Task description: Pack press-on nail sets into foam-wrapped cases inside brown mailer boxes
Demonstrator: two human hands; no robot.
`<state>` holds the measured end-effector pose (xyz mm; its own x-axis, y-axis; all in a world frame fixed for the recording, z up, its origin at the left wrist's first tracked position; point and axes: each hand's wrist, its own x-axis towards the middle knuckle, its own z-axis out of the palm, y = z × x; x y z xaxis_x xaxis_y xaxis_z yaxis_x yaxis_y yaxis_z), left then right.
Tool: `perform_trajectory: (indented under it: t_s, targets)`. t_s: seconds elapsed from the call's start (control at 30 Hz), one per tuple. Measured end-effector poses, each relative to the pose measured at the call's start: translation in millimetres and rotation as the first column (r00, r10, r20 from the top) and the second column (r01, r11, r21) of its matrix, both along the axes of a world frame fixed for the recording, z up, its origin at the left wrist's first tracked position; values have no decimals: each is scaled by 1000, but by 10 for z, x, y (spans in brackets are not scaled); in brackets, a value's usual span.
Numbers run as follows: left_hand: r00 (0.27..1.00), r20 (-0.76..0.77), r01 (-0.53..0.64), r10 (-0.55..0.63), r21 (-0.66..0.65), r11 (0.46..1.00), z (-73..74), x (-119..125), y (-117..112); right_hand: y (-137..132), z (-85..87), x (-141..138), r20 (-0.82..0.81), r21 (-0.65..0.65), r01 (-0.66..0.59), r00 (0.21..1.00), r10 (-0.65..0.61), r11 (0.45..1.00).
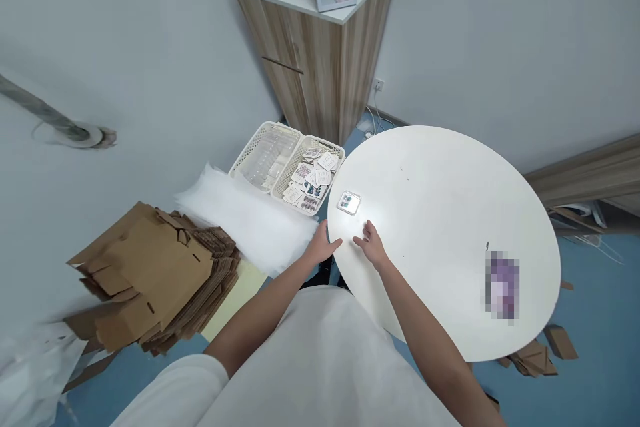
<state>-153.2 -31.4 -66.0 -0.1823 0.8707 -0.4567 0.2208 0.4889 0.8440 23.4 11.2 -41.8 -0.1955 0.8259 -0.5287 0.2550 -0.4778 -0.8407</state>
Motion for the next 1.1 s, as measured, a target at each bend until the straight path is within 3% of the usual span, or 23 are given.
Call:
perform_trajectory:
  t_s: [0.13, 0.23, 0.43, 0.67, 0.83, 0.93, 1.1]
  targets:
    - [997, -75, -26, 23, -39, 999, -11, -22, -307, -152, -13, 33, 21, 29, -26, 999, 26, 999]
    - [993, -108, -46, 40, -56, 997, 49, -32, -496, -224, -22, 25, 107, 91, -118, 988, 108, 989]
    - [970, -226, -81, 89, 45, 996, 187, -105, -786, -324, 4, -158, 290, 318, -416, 898, 330, 852]
    - [936, -329, -109, 123, 62, 992, 130, -485, -956, -362, -10, -730, 238, 227, -693, 721, 651, 685]
    - [922, -360, -151, 142, 4, 989, 74, -907, -959, -341, -70, -1271, 414, 204, -810, 580, 701, 550]
    - [943, -296, -170, 150, -41, 985, 24, -1126, -921, -297, -132, -1556, 500, 174, -829, 540, 677, 532]
    - [976, -171, -152, 135, -92, 984, -134, -1332, -890, -225, -294, -1886, 567, 66, -828, 491, 662, 558]
